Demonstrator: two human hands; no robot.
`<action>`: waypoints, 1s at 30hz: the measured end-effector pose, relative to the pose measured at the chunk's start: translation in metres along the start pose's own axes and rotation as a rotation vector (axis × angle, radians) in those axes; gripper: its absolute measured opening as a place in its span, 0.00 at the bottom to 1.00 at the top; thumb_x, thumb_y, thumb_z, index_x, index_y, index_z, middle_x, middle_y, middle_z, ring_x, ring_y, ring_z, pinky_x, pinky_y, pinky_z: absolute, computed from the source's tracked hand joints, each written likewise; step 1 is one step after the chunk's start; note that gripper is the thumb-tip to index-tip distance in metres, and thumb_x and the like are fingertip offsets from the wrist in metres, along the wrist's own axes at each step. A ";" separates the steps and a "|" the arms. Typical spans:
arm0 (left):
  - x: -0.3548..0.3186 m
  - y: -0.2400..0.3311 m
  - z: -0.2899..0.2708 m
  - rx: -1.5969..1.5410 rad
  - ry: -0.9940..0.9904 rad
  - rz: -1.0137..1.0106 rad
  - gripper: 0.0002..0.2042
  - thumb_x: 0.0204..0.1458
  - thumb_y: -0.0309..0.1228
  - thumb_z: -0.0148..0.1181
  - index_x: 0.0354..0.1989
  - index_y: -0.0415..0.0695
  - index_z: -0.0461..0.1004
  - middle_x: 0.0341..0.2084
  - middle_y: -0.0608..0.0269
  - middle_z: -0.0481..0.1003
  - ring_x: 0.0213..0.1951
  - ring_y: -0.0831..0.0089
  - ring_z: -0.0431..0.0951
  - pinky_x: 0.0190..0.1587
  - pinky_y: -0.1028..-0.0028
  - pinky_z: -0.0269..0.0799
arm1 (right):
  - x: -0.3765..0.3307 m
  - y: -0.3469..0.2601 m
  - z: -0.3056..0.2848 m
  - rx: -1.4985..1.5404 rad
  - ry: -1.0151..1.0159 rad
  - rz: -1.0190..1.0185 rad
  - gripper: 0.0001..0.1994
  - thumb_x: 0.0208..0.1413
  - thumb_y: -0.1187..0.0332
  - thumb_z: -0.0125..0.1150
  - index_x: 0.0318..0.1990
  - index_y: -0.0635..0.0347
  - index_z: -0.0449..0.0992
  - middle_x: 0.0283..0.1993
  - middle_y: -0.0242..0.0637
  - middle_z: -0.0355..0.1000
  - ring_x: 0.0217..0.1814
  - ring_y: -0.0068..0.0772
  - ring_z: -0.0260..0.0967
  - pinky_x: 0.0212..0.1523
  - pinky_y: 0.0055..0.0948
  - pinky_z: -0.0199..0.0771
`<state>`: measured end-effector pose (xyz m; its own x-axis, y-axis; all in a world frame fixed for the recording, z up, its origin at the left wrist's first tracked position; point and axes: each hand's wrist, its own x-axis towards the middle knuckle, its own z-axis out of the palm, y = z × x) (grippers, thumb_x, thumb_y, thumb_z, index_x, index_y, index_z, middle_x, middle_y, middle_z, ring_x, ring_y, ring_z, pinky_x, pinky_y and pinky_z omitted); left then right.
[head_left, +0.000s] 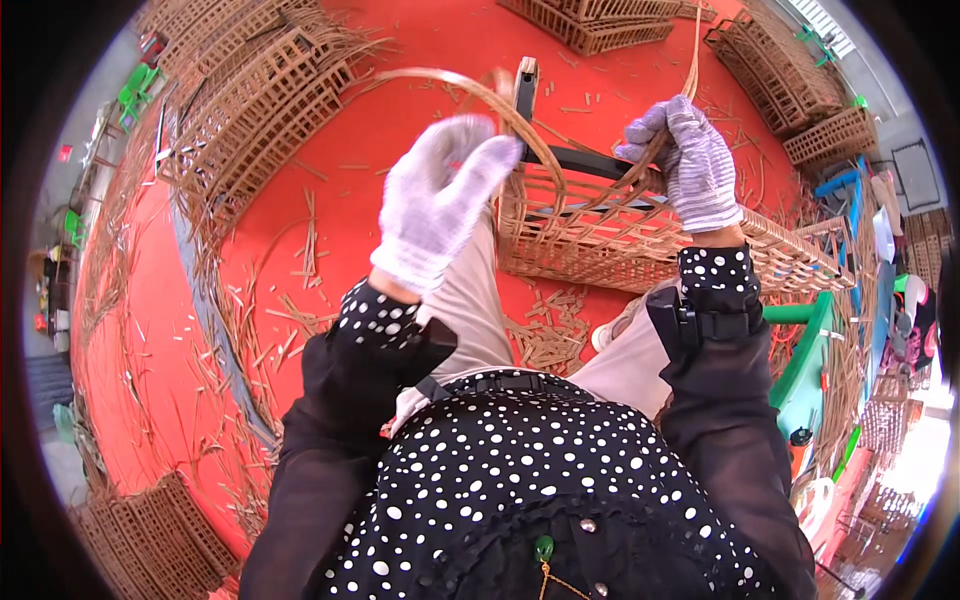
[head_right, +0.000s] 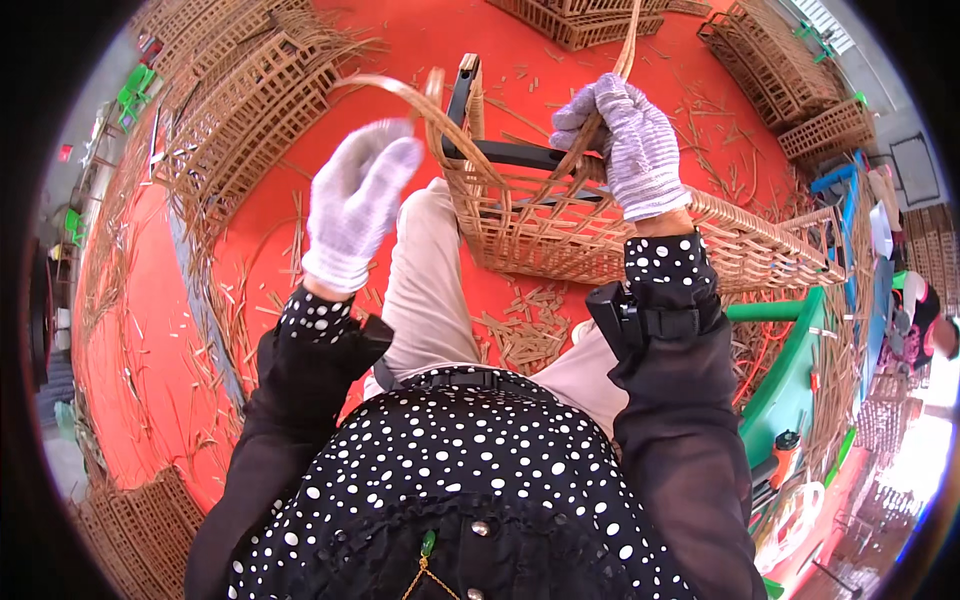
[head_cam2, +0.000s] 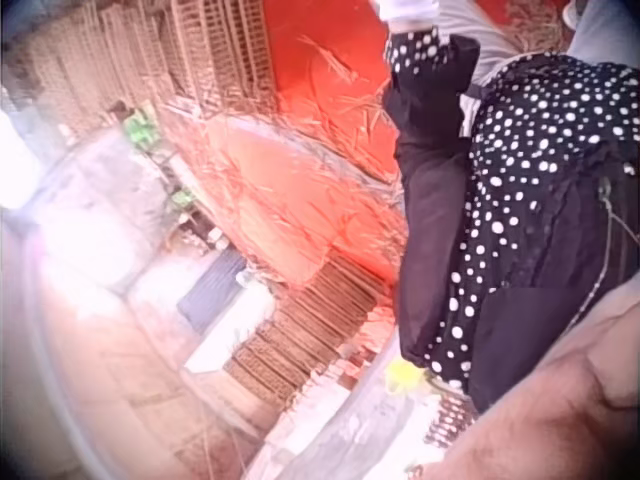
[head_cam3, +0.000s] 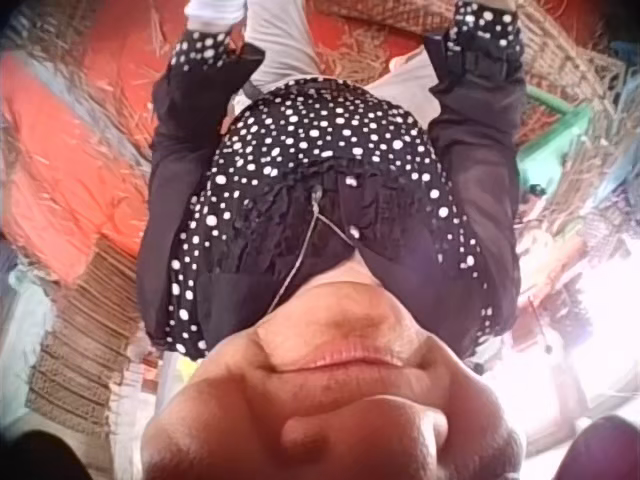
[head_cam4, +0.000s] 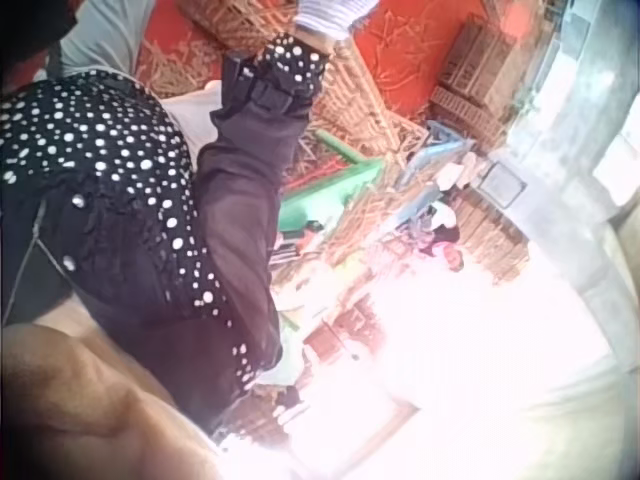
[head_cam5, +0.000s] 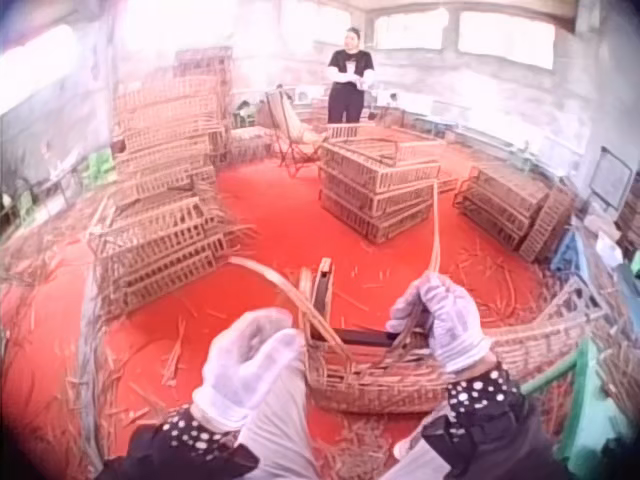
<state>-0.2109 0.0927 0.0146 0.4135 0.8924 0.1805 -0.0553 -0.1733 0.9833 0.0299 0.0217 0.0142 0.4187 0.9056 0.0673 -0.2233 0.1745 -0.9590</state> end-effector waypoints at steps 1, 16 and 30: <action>0.010 -0.007 0.011 0.088 0.009 0.066 0.21 0.44 0.38 0.64 0.41 0.34 0.70 0.29 0.58 0.76 0.32 0.71 0.75 0.38 0.73 0.70 | -0.003 -0.001 0.001 -0.003 0.014 -0.006 0.16 0.59 0.56 0.47 0.33 0.61 0.72 0.29 0.40 0.74 0.28 0.34 0.74 0.27 0.31 0.78; -0.035 0.000 -0.021 0.187 0.056 0.125 0.09 0.53 0.32 0.56 0.36 0.38 0.73 0.21 0.64 0.74 0.16 0.83 0.70 0.20 0.81 0.66 | -0.024 -0.004 0.010 0.124 -0.039 0.028 0.18 0.60 0.55 0.44 0.28 0.62 0.68 0.23 0.38 0.68 0.26 0.35 0.68 0.34 0.40 0.76; 0.039 0.001 0.047 1.104 -0.694 0.529 0.22 0.38 0.52 0.62 0.34 0.48 0.76 0.26 0.57 0.76 0.33 0.59 0.77 0.35 0.63 0.72 | -0.035 -0.015 0.052 0.473 -0.083 0.060 0.18 0.56 0.61 0.46 0.16 0.55 0.55 0.13 0.30 0.47 0.17 0.29 0.47 0.23 0.33 0.56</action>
<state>-0.1516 0.1078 0.0219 0.9443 0.2917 0.1524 0.2552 -0.9413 0.2209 -0.0274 0.0078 0.0408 0.3256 0.9438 0.0562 -0.6290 0.2606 -0.7325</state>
